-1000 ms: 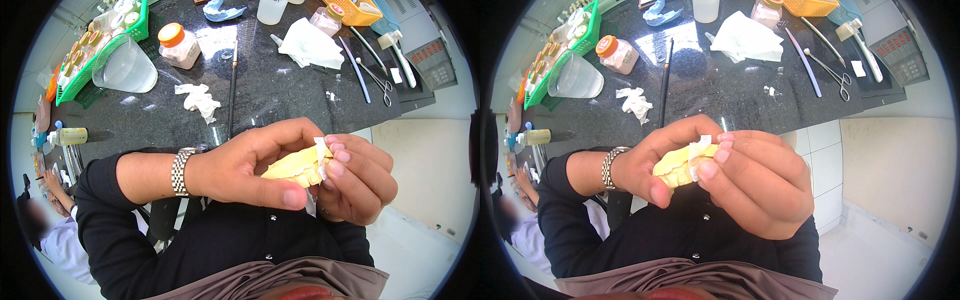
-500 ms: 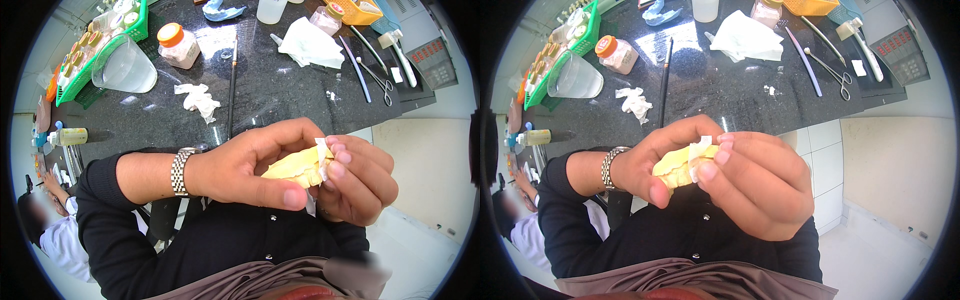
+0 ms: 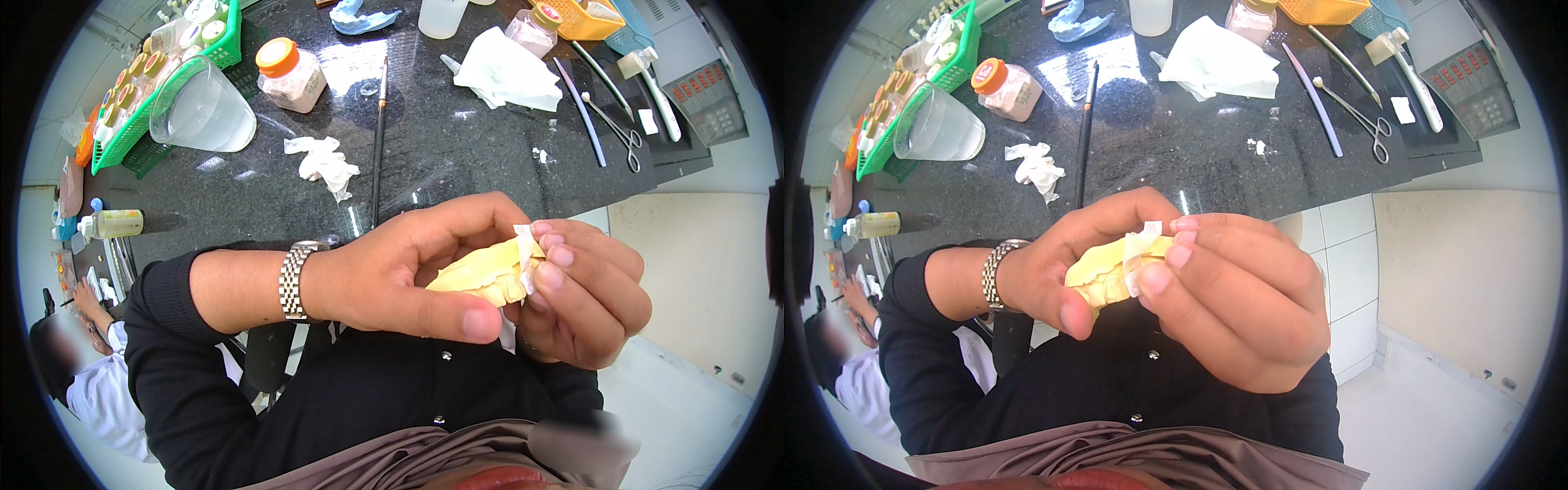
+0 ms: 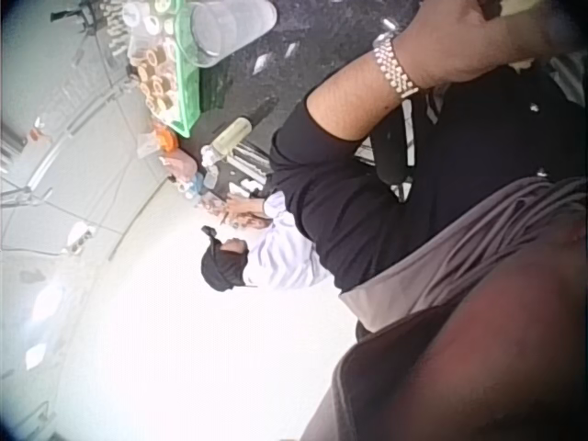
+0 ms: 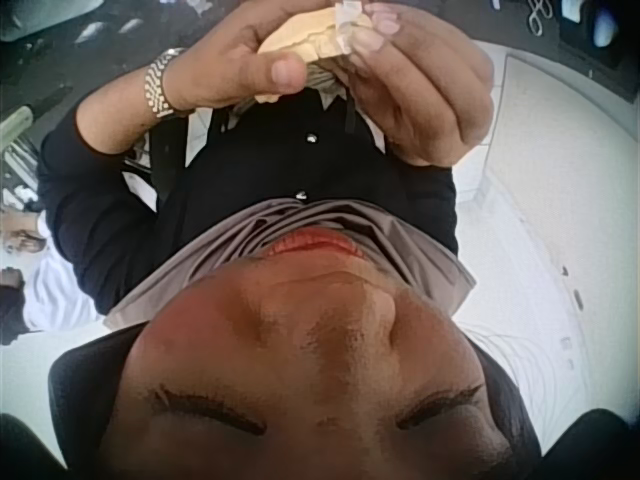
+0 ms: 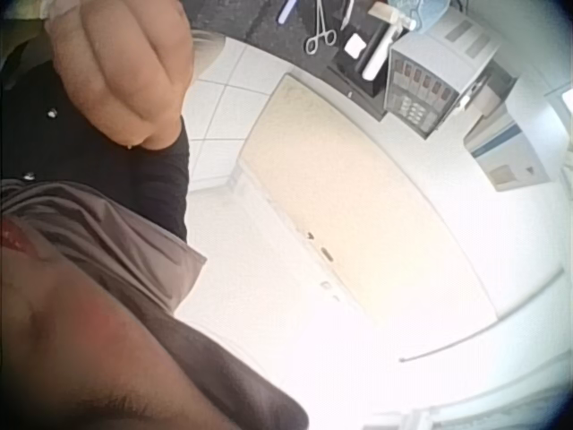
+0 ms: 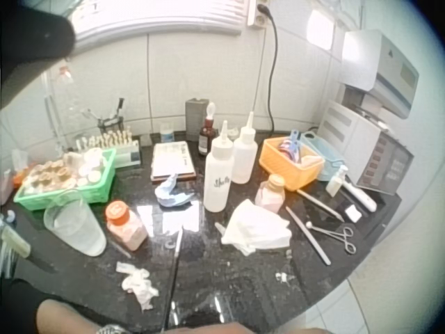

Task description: The person uses a metal tool to scrape and shape a yellow dental cast held in their left hand. They then switch to a small brush to apply a white substance to a small, separate white object, repeatedly dipping the brush into a container on the table. The person works at a cluttered workbench with various dental tools and materials visible.

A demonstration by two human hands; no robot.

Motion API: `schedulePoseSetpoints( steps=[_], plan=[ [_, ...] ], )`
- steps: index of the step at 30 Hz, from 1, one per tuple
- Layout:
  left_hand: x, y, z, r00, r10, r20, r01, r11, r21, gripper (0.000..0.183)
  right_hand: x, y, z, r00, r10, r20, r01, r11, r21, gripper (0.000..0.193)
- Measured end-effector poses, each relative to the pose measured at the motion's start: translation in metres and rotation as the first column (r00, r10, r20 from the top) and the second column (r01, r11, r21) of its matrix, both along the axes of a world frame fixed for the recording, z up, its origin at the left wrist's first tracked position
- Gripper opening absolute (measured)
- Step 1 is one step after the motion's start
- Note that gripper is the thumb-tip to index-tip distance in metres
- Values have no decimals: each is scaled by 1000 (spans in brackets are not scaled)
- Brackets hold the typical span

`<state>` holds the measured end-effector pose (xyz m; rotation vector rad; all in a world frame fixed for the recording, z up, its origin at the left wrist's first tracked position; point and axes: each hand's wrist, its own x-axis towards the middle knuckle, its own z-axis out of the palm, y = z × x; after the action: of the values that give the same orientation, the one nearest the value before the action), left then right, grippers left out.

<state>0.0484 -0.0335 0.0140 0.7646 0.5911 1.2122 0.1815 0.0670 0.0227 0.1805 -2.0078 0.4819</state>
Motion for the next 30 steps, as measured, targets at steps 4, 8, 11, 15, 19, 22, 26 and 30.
schedulePoseSetpoints(
  steps=[4, 8, 11, 15, 19, 22, 26, 30],
  plan=[
    [0, 0, 0, 1000, 7, 9, -7, 1000, 1, 83, -1, -1, -1, 1000, 5, -12, -5, 1000, -3, 23],
    [1, -1, -1, 1000, 9, 8, -9, 1000, -11, 83, 0, -1, -1, 1000, -1, -8, 1, 1000, -15, 23],
    [1, -1, -2, 1000, 9, -3, -9, 1000, 1, 83, -1, -2, -1, 1000, 2, -10, -2, 1000, -31, 23],
    [1, -1, -3, 1000, -2, -3, 2, 1000, 0, 83, -1, -2, -1, 1000, 8, -12, -8, 999, -41, 23],
    [1, -1, 0, 999, 1, 44, 0, 1000, -26, 84, 0, -2, -1, 1000, 12, 0, -12, 998, -66, 24],
    [1, -1, -1, 1000, -4, 24, 5, 1000, -29, 84, 1, -1, 2, 1000, -9, 10, 10, 999, -54, 24],
    [0, 0, 2, 999, -11, 37, 12, 999, -30, 84, 1, -2, 1, 1000, -11, -14, 10, 997, -72, 23],
    [0, -1, 3, 1000, -6, 26, 7, 999, -39, 85, 0, 0, 0, 1000, 18, -15, -19, 995, -94, 23]
  ],
)
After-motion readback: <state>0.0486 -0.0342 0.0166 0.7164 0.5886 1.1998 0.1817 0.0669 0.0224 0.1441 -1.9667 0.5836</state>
